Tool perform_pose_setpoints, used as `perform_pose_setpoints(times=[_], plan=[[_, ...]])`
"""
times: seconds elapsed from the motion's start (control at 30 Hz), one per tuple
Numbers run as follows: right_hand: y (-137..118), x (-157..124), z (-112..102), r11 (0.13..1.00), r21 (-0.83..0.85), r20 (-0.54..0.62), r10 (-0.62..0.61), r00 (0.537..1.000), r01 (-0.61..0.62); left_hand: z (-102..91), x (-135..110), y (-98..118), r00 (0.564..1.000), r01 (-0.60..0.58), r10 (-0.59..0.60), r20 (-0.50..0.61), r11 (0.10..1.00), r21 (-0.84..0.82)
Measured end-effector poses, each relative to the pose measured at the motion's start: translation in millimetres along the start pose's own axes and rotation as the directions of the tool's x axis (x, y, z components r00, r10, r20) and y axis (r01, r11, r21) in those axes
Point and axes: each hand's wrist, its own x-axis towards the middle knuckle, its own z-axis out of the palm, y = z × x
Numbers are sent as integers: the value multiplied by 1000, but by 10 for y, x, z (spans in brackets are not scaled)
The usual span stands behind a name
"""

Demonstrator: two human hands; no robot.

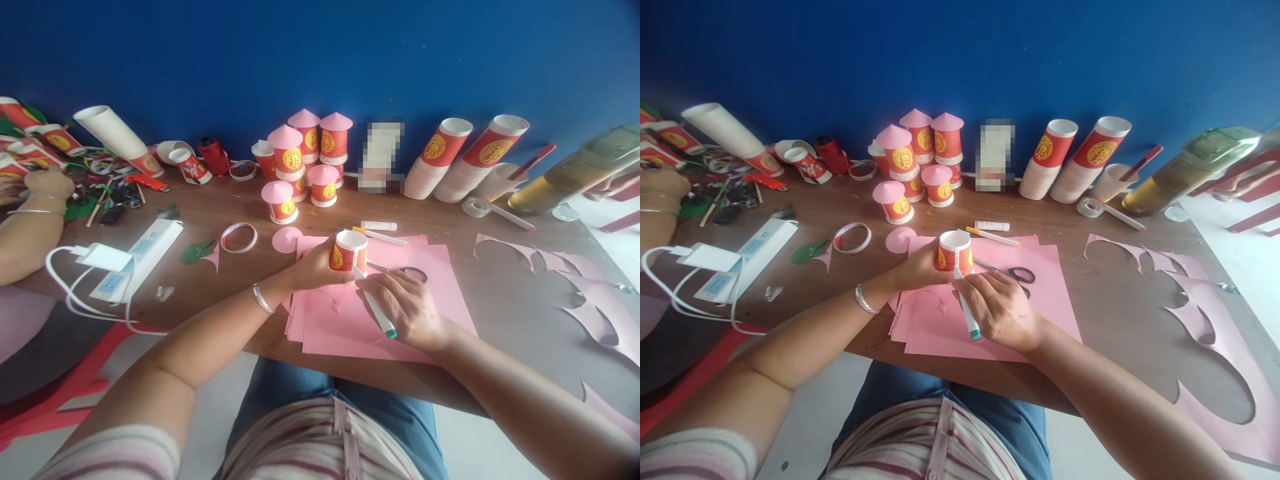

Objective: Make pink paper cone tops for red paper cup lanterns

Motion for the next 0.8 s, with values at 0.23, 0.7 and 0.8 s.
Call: perform_pose_setpoints(times=[0.23, 0.7, 0.8], plan=[[16, 3, -10, 999, -37, -21, 0, 1000, -1, -19, 24, 19, 999, 4, -4, 42, 1000, -7], [38, 8, -18, 998, -69, -28, 2, 1000, -4, -22, 31, 62, 997, 27, -26, 68, 999, -19], [41, 0, -19, 997, -72, -20, 9, 1000, -11, -26, 28, 50, 997, 26, -26, 66, 1000, 6]])
